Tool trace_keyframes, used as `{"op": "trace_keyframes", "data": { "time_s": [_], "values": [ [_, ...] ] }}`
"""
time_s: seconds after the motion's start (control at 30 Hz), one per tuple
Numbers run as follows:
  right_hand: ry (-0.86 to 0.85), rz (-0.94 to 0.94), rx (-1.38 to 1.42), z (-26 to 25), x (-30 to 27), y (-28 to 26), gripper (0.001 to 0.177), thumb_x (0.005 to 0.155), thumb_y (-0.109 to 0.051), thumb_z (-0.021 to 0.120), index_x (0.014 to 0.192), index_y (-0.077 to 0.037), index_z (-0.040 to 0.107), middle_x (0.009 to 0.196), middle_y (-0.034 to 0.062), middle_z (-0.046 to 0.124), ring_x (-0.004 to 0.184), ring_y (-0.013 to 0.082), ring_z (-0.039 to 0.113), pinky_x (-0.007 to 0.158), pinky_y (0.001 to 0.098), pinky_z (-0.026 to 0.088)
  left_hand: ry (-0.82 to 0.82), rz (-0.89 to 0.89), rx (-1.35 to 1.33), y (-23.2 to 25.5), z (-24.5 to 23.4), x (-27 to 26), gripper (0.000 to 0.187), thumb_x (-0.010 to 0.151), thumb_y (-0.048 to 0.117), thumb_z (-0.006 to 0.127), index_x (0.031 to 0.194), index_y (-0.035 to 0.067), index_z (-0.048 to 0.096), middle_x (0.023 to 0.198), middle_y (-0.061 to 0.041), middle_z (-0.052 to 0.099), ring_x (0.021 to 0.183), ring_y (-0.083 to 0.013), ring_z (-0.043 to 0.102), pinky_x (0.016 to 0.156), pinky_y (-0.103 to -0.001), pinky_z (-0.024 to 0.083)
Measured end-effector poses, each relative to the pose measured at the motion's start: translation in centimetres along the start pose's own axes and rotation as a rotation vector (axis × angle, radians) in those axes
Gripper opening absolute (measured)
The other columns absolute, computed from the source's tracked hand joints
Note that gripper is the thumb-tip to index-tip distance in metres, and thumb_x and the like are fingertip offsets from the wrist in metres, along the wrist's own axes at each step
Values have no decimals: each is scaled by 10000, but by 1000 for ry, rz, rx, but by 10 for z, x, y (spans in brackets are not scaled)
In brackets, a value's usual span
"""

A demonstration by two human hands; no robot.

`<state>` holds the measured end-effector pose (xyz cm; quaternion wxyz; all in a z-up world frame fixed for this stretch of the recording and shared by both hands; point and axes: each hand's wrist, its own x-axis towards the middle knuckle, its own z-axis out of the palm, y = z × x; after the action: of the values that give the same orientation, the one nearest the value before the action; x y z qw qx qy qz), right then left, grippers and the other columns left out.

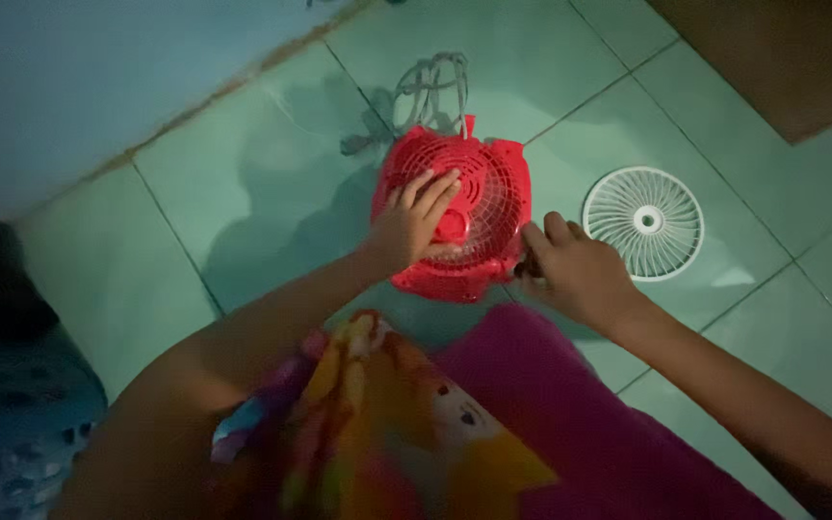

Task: The person uses a screwdriver to remove screws from the front grille of a pink electric fan. They detach the grille and set it aside, then continue unscrewing the rear housing to further disassemble the fan.

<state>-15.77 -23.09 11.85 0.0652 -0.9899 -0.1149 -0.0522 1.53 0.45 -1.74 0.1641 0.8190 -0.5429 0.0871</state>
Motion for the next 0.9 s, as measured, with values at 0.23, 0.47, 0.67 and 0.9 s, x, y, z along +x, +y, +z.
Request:
{"op": "trace_keyframes", "data": {
  "time_s": [0.23, 0.47, 0.67, 0.9],
  "values": [
    [-483, 282, -182, -8, 5, -2, 430, 1073, -453, 462, 1252, -65, 513, 828, 144, 719, 620, 313, 719, 547, 442, 611, -53, -55, 15, 5, -2, 5, 1089, 821, 756, 659, 1584, 42, 353, 1667, -92, 281, 1503, -378, 290, 1151, -598, 361],
    [-304, 156, -59, -19, 8, -2, 473, 923, -466, 608, 1086, -24, 559, 905, 159, 670, 735, 303, 737, 530, 436, 615, -95, -77, -1, 6, -6, 8, 1085, 801, 718, 710, 1578, 45, 359, 1652, -95, 299, 1481, -374, 308, 1133, -590, 374],
    [-213, 184, -84, -24, 6, -12, 411, 909, -455, 639, 1022, -63, 588, 920, 116, 681, 792, 285, 745, 565, 422, 618, -15, -44, 40, 3, 4, 6, 1080, 783, 711, 714, 1575, 62, 371, 1652, -80, 316, 1492, -363, 324, 1137, -576, 388],
    [-320, 195, -54, -18, 4, -3, 404, 954, -470, 631, 1089, -92, 588, 909, 96, 717, 713, 262, 754, 574, 405, 617, 49, -9, 12, -1, 8, 0, 1079, 851, 743, 687, 1615, 60, 350, 1690, -71, 287, 1526, -353, 290, 1163, -574, 389]
  ]
}}
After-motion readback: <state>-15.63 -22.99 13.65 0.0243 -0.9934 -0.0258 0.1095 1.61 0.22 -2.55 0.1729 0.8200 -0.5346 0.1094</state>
